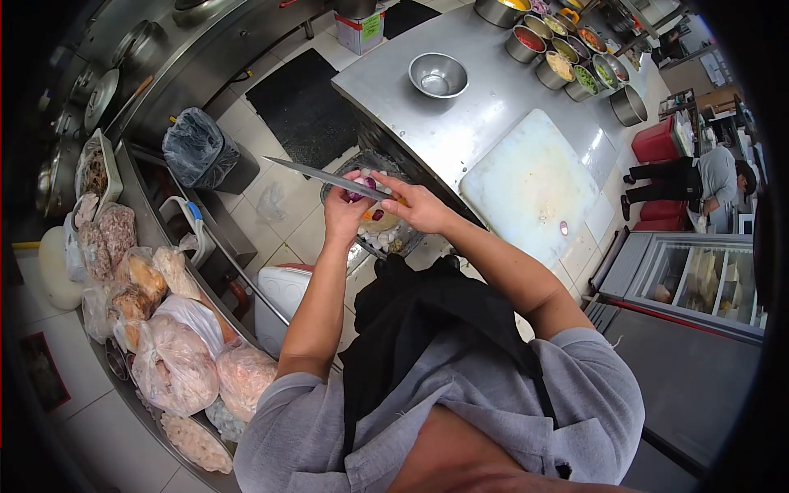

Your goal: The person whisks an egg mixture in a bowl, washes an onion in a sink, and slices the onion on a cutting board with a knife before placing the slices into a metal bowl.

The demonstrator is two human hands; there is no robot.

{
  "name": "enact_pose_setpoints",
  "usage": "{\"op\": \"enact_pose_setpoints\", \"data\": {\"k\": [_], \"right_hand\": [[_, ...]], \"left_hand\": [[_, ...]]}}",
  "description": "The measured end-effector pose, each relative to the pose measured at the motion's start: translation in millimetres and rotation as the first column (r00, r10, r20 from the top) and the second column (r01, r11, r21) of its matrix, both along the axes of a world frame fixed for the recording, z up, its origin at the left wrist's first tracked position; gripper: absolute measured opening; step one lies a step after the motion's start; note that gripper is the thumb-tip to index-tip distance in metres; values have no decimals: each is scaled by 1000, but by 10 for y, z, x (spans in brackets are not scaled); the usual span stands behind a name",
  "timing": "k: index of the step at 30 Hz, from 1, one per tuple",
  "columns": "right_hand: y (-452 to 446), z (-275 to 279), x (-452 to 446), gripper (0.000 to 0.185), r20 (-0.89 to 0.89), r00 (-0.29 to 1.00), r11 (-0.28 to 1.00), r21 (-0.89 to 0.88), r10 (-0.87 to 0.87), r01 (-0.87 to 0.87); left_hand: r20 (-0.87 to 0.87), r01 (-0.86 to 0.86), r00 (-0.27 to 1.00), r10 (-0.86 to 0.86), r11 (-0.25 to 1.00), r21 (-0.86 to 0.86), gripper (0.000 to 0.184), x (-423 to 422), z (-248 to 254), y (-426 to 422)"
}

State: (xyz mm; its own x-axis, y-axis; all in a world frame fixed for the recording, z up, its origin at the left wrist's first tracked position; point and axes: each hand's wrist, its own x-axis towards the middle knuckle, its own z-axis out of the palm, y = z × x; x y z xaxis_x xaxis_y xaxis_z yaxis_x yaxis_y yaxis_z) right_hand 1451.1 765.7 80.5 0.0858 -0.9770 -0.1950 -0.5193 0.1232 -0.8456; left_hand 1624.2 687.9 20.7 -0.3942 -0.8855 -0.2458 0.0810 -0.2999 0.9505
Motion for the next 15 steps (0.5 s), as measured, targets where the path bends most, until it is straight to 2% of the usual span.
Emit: {"op": "enact_pose_setpoints", "data": {"k": [4, 6, 7, 8, 9, 10, 11, 12, 13, 14, 15], "right_hand": [[3, -52, 22, 62, 19, 1000, 1000, -6, -5, 5], [-17, -233, 51, 54, -116, 993, 962, -272, -33, 0], [-23, -241, 42, 54, -117, 993, 963, -271, -32, -1], [-29, -249, 32, 51, 22, 998, 978, -198, -54, 57], [-42, -235, 32, 48, 158, 984, 988, -116, -86, 105], [-76, -256, -8, 48, 159, 984, 988, -116, -85, 104], [-114, -286, -82, 47, 215, 970, 983, -112, -116, 143], [-122, -306, -133, 46, 271, 951, 978, -107, -147, 181], [-109, -96, -143, 47, 366, 898, 967, 151, -245, 203], [-102, -69, -162, 47, 366, 898, 968, 153, -243, 200], [-103, -57, -187, 47, 320, 925, 979, 78, -204, 188]], "left_hand": [[-19, -30, 999, 30, 1000, -3, 56, 25, -11, 23], [-28, -25, 999, 26, 1000, 13, 56, 37, 4, 19], [-38, -20, 999, 21, 999, 29, 56, 44, 17, 16], [-37, -22, 999, 23, 999, 29, 56, 61, 2, 20], [-180, 14, 984, -9, 999, 28, 56, 82, -2, 31], [-320, 50, 947, -41, 998, 22, 55, 103, -6, 41], [-318, 50, 947, -40, 998, 23, 55, 137, -9, 57], [-439, 111, 895, -77, 993, 51, 56, 170, 78, 79], [-553, 172, 827, -104, 983, 72, 57, 197, 123, 88], [-552, 169, 828, -101, 983, 74, 57, 224, 107, 84], [-570, 215, 813, -121, 971, 101, 58, 253, 76, 74]]}}
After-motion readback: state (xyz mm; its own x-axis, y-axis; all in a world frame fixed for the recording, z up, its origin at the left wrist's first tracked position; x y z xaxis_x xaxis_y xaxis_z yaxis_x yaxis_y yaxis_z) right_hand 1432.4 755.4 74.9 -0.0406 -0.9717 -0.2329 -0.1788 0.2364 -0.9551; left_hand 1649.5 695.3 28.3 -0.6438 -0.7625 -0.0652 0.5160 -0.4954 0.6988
